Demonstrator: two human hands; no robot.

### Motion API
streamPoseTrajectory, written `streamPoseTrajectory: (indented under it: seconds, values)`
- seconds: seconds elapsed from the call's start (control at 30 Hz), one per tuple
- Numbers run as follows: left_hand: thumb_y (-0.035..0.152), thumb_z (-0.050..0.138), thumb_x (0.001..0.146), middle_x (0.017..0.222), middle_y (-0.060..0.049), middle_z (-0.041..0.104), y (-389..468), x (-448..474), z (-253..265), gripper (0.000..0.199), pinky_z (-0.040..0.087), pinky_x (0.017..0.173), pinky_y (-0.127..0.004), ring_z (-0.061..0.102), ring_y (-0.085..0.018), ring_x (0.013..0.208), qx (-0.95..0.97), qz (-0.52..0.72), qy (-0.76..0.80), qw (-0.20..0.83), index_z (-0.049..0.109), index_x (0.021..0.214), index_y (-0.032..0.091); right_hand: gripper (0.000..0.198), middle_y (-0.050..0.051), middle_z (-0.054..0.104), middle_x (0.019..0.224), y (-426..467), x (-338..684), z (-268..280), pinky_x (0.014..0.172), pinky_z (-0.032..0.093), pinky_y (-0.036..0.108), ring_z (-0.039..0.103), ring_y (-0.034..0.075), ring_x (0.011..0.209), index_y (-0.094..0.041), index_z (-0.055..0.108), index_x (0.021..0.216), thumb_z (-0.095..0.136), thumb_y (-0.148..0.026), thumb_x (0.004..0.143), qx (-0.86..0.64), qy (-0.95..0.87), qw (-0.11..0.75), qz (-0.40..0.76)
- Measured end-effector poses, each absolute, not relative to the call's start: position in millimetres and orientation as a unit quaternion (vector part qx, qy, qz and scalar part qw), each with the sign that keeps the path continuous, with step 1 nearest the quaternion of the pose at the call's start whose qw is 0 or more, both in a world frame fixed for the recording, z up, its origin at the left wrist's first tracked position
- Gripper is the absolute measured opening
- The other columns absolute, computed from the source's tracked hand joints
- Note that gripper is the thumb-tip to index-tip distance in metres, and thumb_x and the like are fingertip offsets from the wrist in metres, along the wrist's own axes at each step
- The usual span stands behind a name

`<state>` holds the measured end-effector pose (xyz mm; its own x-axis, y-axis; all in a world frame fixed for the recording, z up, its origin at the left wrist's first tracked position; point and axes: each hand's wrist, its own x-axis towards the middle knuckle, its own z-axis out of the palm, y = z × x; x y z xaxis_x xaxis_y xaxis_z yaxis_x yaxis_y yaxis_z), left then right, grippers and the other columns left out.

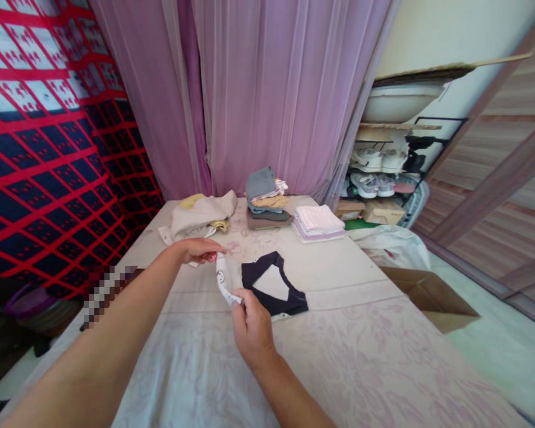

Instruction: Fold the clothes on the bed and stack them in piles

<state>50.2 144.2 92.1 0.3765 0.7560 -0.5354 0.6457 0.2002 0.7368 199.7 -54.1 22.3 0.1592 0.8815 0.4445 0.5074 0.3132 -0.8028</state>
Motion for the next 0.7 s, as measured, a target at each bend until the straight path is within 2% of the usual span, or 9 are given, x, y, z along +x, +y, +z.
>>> streamPoseTrajectory:
  seconds: [0.07,0.13,0.23,0.33,0.5,0.6,0.7]
  values:
    - [0.046,0.076,0.057,0.073,0.000,0.064,146.7,65.3,101.2,0.041,0.033,0.051,-0.018,0.054,-0.010,0.064,0.647,0.037,0.512,0.564,0.069,0.091,0.023,0.025,0.001,0.066,0.073,-52.2,219.3,22.1,0.061,0.046,0.022,0.062,0.014,0.064,-0.019,0.061,0.094,0.038,-0.024,0.084,-0.592,-0.583,0.520,0.196]
    - [0.042,0.076,0.056,0.079,0.000,0.066,150.7,87.3,102.7,0.040,0.034,0.053,-0.018,0.056,-0.011,0.068,0.692,0.031,0.474,0.543,0.069,0.090,0.023,0.024,0.001,0.065,0.071,-50.3,244.3,17.0,0.058,0.044,0.023,0.060,0.015,0.062,-0.019,0.060,0.093,0.040,-0.028,0.084,-0.623,-0.546,0.523,0.201]
    - [0.042,0.071,0.062,0.067,0.001,0.062,159.4,128.1,90.6,0.028,0.033,0.050,-0.020,0.052,-0.011,0.061,0.756,0.030,0.468,0.456,0.068,0.079,0.020,0.024,0.002,0.068,0.079,-49.7,283.0,4.6,0.061,0.045,0.024,0.062,0.016,0.067,-0.019,0.058,0.097,0.043,-0.030,0.082,-0.663,-0.500,0.520,0.201]
    - [0.040,0.066,0.067,0.062,0.001,0.060,166.5,169.0,68.4,0.023,0.034,0.051,-0.021,0.052,-0.012,0.060,0.783,0.040,0.472,0.404,0.067,0.073,0.018,0.027,0.001,0.070,0.082,-52.5,313.6,-5.8,0.060,0.044,0.025,0.063,0.016,0.066,-0.022,0.057,0.103,0.045,-0.027,0.079,-0.728,-0.491,0.441,0.185]
    - [0.034,0.064,0.070,0.075,0.001,0.066,163.4,214.9,34.1,0.015,0.039,0.061,-0.022,0.057,-0.016,0.075,0.825,0.061,0.458,0.327,0.065,0.075,0.021,0.028,0.002,0.069,0.075,-59.5,337.1,-10.1,0.057,0.038,0.027,0.063,0.019,0.067,-0.025,0.061,0.102,0.045,-0.022,0.079,-0.804,-0.521,0.267,0.108]
    - [0.032,0.062,0.072,0.084,-0.001,0.067,158.1,224.7,22.0,0.012,0.040,0.068,-0.024,0.058,-0.018,0.082,0.839,0.058,0.456,0.291,0.064,0.076,0.021,0.026,0.006,0.070,0.082,-61.6,340.1,-6.6,0.062,0.039,0.028,0.064,0.021,0.075,-0.023,0.064,0.097,0.047,-0.020,0.078,-0.812,-0.533,0.224,0.078]
    - [0.034,0.062,0.073,0.095,-0.003,0.068,158.1,225.0,16.2,0.019,0.041,0.073,-0.026,0.059,-0.020,0.088,0.838,0.050,0.470,0.271,0.063,0.087,0.021,0.022,0.008,0.070,0.085,-61.1,341.9,-0.3,0.062,0.039,0.029,0.064,0.021,0.075,-0.023,0.066,0.095,0.048,-0.031,0.084,-0.822,-0.527,0.204,0.075]
